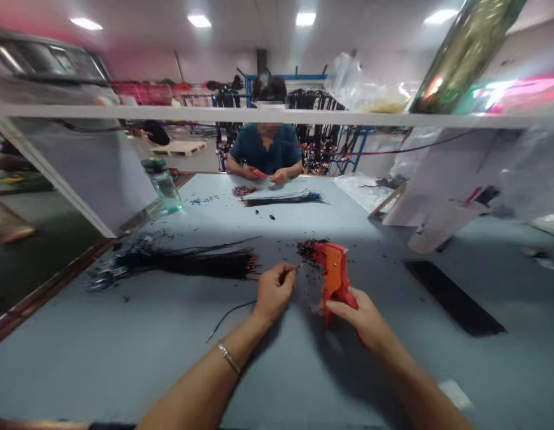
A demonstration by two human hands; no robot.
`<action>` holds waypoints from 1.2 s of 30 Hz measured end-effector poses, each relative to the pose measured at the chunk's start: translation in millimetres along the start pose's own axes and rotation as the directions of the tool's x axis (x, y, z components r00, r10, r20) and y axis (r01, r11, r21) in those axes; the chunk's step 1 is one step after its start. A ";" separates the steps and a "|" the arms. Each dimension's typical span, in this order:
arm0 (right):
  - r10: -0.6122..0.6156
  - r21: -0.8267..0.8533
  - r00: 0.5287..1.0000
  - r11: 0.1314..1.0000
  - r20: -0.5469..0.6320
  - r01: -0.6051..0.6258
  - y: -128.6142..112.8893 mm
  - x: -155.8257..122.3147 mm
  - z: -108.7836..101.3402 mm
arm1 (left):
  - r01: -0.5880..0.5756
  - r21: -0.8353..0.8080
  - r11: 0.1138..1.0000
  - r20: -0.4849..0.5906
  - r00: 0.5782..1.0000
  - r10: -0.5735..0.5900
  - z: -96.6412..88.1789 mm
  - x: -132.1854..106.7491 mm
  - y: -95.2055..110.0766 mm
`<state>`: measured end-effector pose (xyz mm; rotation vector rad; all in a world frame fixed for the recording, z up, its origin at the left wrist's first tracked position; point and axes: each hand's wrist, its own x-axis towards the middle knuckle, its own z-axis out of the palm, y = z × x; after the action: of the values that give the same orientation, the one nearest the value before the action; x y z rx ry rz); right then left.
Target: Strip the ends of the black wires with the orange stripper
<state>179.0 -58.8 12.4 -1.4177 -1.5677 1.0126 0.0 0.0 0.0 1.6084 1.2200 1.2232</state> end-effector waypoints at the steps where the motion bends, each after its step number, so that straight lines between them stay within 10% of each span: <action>1: -0.050 -0.073 0.998 0.996 -0.041 0.047 -1.2 -2.3 1.5 | 0.008 -0.007 1.000 0.008 1.000 -0.008 0.8 -0.6 -0.1; 9: -0.591 -0.677 0.801 0.629 -0.098 0.382 7.0 -5.7 12.4 | 0.128 -0.354 0.927 0.171 0.983 -0.070 3.7 -6.6 3.9; 36: -0.571 -0.779 0.816 0.552 -0.092 0.298 13.0 -1.3 13.1 | 0.234 -0.354 0.906 0.341 0.934 -0.108 0.9 -9.0 13.7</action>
<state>172.0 -60.0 -4.7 -1.4491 -2.0175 -0.2521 3.4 -12.2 10.4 1.3045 0.8327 0.9754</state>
